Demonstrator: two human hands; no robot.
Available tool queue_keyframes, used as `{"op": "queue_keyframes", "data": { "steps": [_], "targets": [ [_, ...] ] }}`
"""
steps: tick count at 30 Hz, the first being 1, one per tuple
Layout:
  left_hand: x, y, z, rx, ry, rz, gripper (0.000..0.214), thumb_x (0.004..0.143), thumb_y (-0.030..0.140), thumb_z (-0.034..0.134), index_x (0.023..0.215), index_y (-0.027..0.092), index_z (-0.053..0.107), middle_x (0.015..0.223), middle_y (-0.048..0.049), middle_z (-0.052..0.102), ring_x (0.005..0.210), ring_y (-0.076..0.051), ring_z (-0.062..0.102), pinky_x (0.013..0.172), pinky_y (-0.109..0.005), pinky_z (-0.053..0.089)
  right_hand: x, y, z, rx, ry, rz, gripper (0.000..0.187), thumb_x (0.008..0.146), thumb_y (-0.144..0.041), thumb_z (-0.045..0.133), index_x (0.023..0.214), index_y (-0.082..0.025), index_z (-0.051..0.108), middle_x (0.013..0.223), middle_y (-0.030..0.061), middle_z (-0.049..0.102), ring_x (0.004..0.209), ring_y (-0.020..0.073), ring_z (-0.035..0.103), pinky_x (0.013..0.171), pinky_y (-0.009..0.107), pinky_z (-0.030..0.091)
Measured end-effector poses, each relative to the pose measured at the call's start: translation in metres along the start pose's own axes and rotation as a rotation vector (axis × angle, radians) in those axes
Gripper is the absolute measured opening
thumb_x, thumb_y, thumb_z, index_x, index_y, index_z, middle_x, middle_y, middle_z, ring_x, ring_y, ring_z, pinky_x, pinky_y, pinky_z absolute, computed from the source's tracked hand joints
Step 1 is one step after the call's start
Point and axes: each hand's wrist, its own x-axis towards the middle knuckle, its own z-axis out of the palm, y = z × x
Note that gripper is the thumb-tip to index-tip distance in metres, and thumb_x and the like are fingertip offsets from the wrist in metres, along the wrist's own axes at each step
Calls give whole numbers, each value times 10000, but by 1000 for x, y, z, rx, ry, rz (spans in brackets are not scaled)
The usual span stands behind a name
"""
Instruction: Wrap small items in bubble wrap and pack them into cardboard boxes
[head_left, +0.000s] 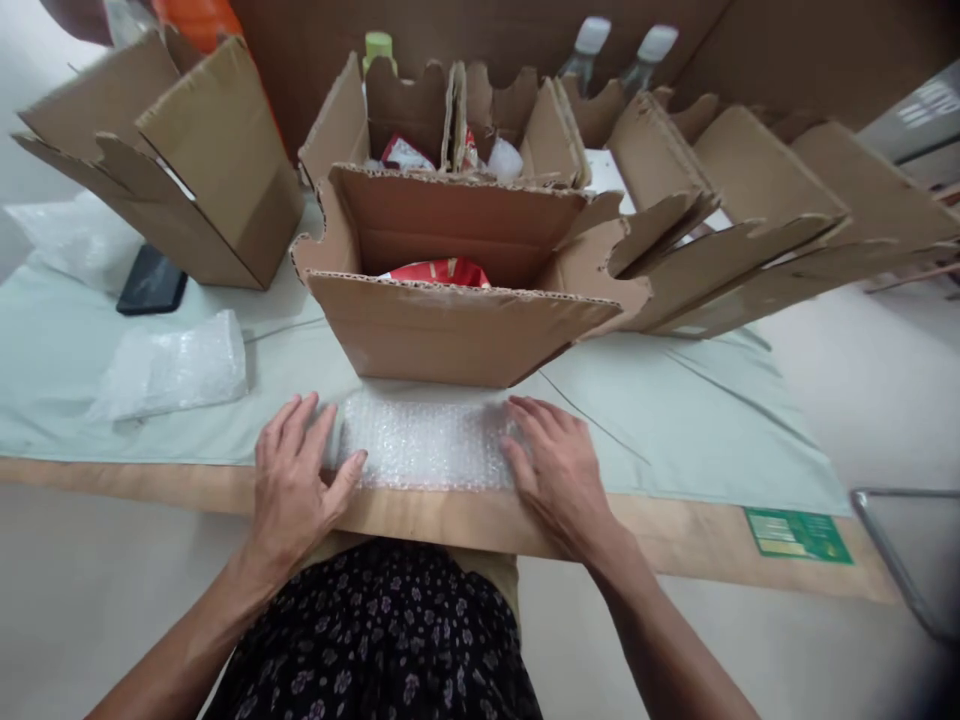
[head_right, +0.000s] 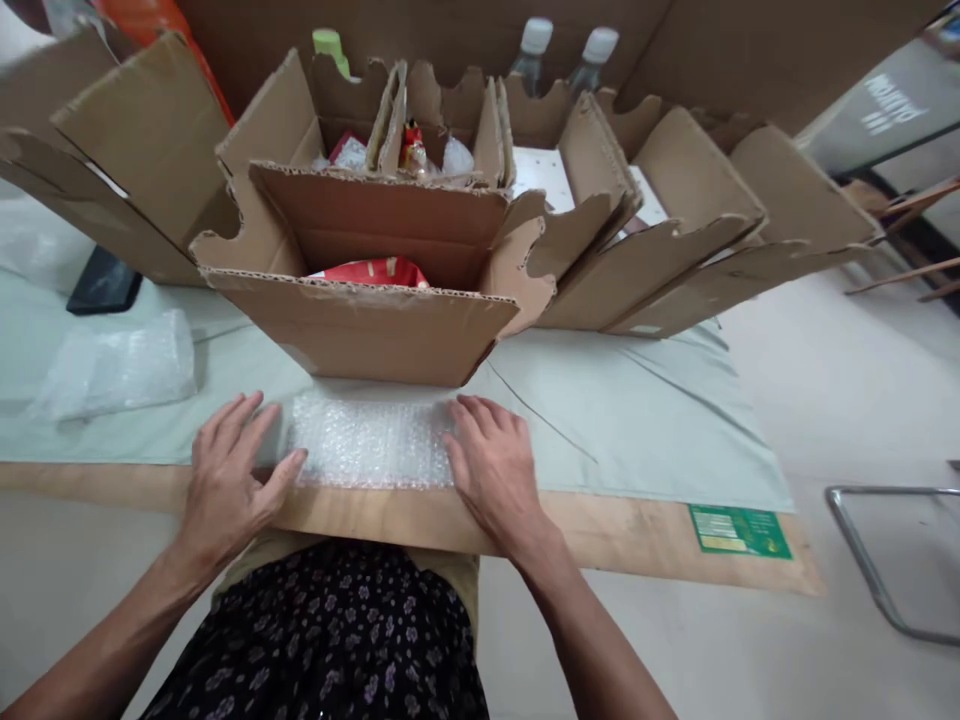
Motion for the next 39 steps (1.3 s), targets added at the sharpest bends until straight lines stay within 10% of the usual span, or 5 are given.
{"op": "queue_keyframes", "data": {
  "steps": [7, 12, 20, 31, 39],
  "targets": [
    [0, 13, 5, -64, 66, -7, 90, 962, 201, 583, 878, 198, 614, 1305, -189, 691, 1239, -378, 639, 987, -552, 551, 2, -12, 7, 191, 2, 59, 156, 987, -248, 542, 913, -204, 671, 1145, 124, 771, 1008, 293, 727, 850, 452, 556],
    [25, 21, -12, -304, 51, 89, 92, 979, 182, 573, 938, 226, 642, 863, -22, 750, 806, -199, 714, 767, -329, 570, -63, -31, -29, 599, -18, 267, 418, 976, -324, 634, 1386, -246, 600, 1019, 50, 784, 849, 198, 764, 774, 314, 625],
    [89, 65, 43, -227, -273, 343, 391, 934, 155, 610, 1323, 140, 642, 1176, -141, 739, 1099, -315, 675, 981, -501, 547, -133, -85, 6, 948, -81, 503, 676, 1000, -354, 622, 1627, -219, 407, 1454, 146, 671, 1219, 261, 731, 1035, 425, 607],
    [-34, 50, -49, -551, -522, 536, 712, 843, 117, 624, 1531, 214, 467, 1558, -169, 546, 1496, -355, 442, 1194, -608, 457, -116, -79, -2, 1425, -97, 778, 423, 897, -574, 712, 1089, -201, 772, 880, 78, 796, 711, 217, 730, 667, 357, 630],
    [-10, 69, -6, -577, -315, -29, 353, 956, 167, 584, 1302, 173, 650, 937, -45, 784, 807, -177, 729, 774, -311, 607, -123, -76, -6, 1174, 216, 549, 513, 1037, -334, 570, 1543, -316, 483, 1056, 71, 785, 791, 201, 760, 671, 361, 639]
  ]
}}
